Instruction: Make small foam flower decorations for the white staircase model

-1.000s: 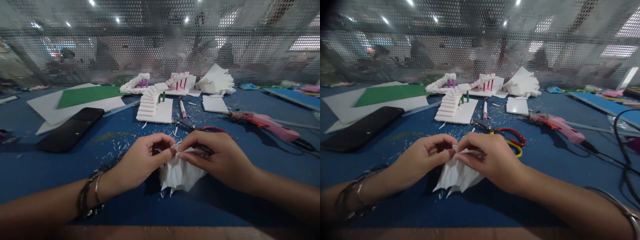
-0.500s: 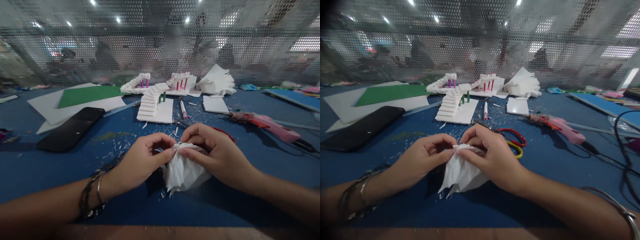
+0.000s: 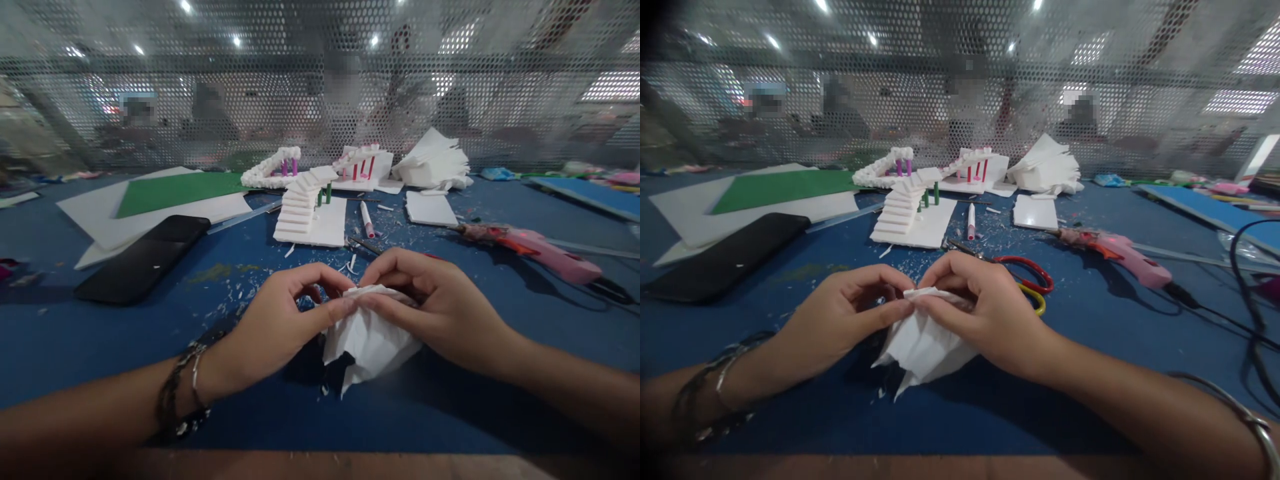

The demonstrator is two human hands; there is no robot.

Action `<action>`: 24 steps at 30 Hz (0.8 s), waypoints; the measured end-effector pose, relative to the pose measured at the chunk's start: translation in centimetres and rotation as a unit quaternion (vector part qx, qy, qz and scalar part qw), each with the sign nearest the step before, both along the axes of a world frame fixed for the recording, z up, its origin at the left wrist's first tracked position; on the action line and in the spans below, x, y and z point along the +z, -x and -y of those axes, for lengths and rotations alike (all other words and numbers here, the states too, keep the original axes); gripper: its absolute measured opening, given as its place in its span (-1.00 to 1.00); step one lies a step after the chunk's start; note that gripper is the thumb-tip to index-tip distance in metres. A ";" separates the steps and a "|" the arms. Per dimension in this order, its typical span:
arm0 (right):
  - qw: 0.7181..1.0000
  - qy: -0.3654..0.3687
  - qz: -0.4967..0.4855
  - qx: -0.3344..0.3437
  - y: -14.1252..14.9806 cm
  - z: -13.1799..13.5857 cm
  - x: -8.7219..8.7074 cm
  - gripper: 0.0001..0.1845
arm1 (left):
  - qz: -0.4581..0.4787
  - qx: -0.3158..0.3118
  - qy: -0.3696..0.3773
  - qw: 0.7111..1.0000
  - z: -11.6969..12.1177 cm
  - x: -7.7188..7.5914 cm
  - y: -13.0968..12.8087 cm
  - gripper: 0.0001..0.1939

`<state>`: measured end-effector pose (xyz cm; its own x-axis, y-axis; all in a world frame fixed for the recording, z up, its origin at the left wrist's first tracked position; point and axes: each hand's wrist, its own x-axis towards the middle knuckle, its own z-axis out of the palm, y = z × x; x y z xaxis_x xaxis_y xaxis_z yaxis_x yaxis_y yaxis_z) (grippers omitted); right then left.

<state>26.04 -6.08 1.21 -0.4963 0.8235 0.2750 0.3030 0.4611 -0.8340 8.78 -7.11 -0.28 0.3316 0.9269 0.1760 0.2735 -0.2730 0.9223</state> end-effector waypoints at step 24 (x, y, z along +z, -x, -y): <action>0.988 -0.151 0.021 -0.002 -0.4 0.0 0.1 -0.95 | 0.061 -0.036 0.038 0.997 -0.3 -0.3 0.3 -0.85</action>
<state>26.40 -6.06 1.34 -0.5091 0.7088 0.4883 0.3363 0.6861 -0.6452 8.51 -6.82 -0.57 0.3782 0.9135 0.1499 0.1399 -0.2164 0.9662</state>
